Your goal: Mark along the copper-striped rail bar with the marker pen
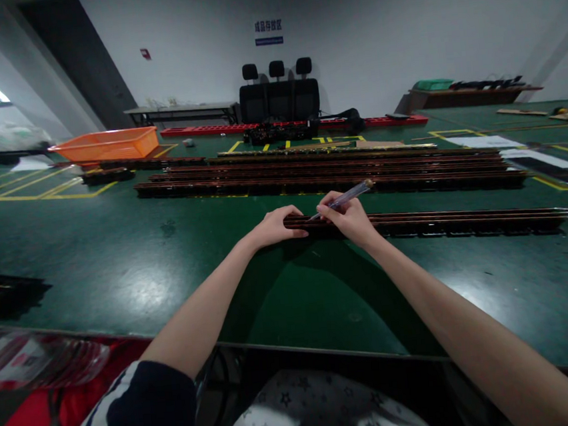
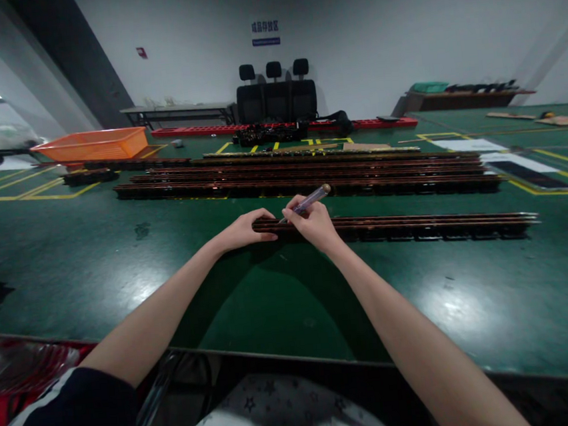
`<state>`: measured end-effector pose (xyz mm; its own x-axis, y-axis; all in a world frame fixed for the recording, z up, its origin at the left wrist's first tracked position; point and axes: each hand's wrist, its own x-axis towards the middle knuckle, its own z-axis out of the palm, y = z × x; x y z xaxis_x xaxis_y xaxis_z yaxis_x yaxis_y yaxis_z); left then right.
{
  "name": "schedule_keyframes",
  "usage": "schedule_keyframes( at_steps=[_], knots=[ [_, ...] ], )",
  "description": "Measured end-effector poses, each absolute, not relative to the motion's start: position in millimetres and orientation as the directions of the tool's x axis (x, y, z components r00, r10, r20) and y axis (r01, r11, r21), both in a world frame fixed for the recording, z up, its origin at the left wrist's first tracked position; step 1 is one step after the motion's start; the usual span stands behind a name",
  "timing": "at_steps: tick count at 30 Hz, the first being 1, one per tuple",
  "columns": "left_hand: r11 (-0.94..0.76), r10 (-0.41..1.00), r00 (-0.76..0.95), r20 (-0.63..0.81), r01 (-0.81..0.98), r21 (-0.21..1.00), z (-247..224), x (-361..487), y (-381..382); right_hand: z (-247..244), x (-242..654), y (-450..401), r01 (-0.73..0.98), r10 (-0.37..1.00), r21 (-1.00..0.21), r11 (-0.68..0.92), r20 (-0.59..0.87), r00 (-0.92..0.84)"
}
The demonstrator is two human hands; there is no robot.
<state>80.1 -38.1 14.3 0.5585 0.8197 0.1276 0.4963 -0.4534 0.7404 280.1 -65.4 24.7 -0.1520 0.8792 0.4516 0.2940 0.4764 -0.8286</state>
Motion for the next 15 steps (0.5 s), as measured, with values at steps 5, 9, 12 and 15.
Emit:
schedule_keyframes(
  at_steps=[5, 9, 12, 15],
  knots=[
    [-0.452, 0.821, 0.557, 0.124, 0.503, 0.737, 14.9, 80.6, -38.1, 25.3, 279.6, -66.0, 0.284, 0.881, -0.834, 0.473, 0.449, -0.15],
    [-0.458, 0.816, 0.563, 0.128, 0.496, 0.738, 14.5, 80.0, -37.7, 25.8, 280.1, -66.0, 0.295, 0.883, -0.832, 0.469, 0.445, -0.149],
    [-0.451, 0.819, 0.561, 0.12, 0.501, 0.739, 14.9, 79.9, -38.1, 25.4, 280.5, -65.2, 0.295, 0.885, -0.835, 0.465, 0.44, -0.15],
    [-0.446, 0.821, 0.56, 0.112, 0.505, 0.739, 14.7, 79.8, -37.9, 24.5, 280.6, -64.2, 0.292, 0.885, -0.836, 0.466, 0.439, -0.154]
  ],
)
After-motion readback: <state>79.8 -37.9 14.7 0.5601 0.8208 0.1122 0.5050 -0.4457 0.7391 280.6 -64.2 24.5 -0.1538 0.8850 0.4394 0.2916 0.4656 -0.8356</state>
